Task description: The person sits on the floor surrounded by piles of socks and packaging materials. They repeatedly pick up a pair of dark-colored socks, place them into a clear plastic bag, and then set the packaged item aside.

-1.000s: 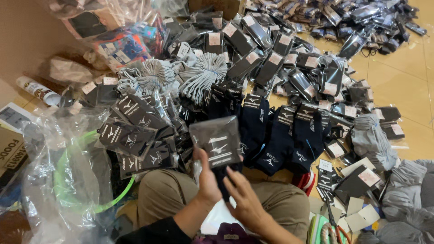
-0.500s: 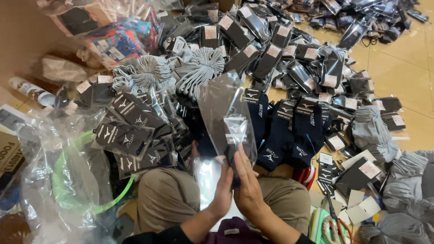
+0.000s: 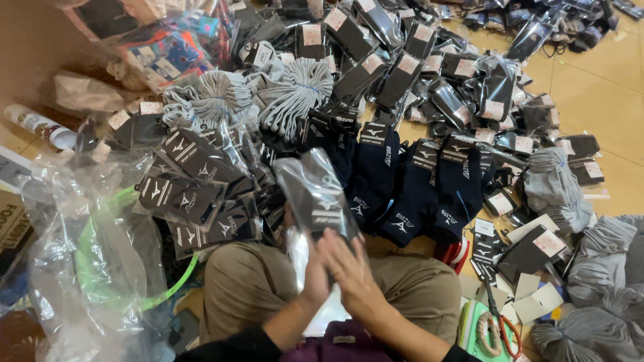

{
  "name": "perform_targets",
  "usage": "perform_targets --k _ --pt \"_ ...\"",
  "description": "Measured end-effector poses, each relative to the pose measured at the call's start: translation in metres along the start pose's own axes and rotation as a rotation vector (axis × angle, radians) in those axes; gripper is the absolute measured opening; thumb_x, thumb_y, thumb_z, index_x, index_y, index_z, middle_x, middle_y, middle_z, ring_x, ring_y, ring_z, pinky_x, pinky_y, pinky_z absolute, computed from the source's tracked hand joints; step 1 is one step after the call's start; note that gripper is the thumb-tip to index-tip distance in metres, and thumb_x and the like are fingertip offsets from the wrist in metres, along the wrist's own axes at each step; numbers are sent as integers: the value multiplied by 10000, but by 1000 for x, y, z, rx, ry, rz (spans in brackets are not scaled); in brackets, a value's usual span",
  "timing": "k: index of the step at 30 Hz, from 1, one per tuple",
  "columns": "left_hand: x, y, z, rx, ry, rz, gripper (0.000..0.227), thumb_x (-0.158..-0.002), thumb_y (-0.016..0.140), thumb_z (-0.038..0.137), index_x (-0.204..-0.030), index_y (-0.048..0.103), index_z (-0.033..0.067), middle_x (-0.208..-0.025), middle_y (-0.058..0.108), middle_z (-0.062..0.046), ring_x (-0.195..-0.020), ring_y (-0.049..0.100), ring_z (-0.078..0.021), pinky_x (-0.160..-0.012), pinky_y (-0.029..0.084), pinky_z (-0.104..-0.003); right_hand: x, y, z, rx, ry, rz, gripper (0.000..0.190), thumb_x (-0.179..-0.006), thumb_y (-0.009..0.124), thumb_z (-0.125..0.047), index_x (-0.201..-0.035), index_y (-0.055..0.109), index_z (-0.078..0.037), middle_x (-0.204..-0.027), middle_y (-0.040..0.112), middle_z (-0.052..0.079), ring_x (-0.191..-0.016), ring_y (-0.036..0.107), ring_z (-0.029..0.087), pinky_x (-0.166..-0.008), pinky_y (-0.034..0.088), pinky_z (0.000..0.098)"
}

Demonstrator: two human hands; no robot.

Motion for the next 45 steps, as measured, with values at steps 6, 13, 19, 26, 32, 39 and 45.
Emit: perform_targets --k 6,13,19,26,32,39,45 --pt "23 83 74 224 -327 247 467 -980 511 410 -1269 547 44 -1162 687 -356 -1035 688 -436 -960 555 -498 -4 -35 -32 -308 138 -165 1006 -671 431 202 -1609 110 36 -1696 28 289 -1601 10 411 -1303 45 573" --pt "47 88 120 122 -600 -402 662 -1048 364 538 -1268 647 -19 -1025 747 -183 -984 716 -331 -965 555 -637 56 -94 4 431 487 -692 106 -908 482 -204 -912 554 -282 -828 611 -74 -718 593 152 -674 478 382" --pt "-25 -10 57 223 -275 -192 389 -952 644 225 -1316 547 128 -1210 686 -175 -965 709 -391 -723 638 -577 -23 -98 -39 425 -278 374 117 -1030 674 -299 -1107 741 -358 -1350 649 -117 -1391 449 258 -1250 31 623" --pt "-30 -22 74 -239 -262 238 611 -853 743 181 -1424 528 218 -1026 730 -122 -839 693 -215 -775 571 -354 -50 -92 -41 -458 -151 -185 165 -1025 631 -249 -1046 734 -121 -1194 650 100 -1122 632 267 -1052 426 456" --pt "-13 10 77 -452 -85 -162 456 -859 833 161 -1280 676 81 -1043 764 -117 -898 697 -143 -773 617 -281 -51 -79 48 -505 285 -45 572 -794 869 -170 -1327 676 -92 -1365 609 134 -1104 639 276 -879 576 367" --pt "-11 30 95 -381 -73 -255 488 -844 837 130 -1292 655 60 -1067 756 -137 -923 674 -141 -773 619 -303 -43 -75 45 -750 377 156 543 -784 851 -9 -1304 695 13 -1283 640 195 -929 719 172 -810 641 297" --pt "-18 30 99 -471 -52 -373 509 -792 880 104 -1261 687 55 -1066 754 -118 -980 666 -151 -834 606 -329 -39 -77 52 -907 444 161 481 -790 821 55 -1254 696 66 -1173 655 199 -818 712 136 -766 664 291"
Point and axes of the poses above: each hand's wrist, its own x-axis away from the middle knuckle, its own y-axis out of the palm, z = x × y, the point moved 1 cm from there along -x, towards the middle knuckle
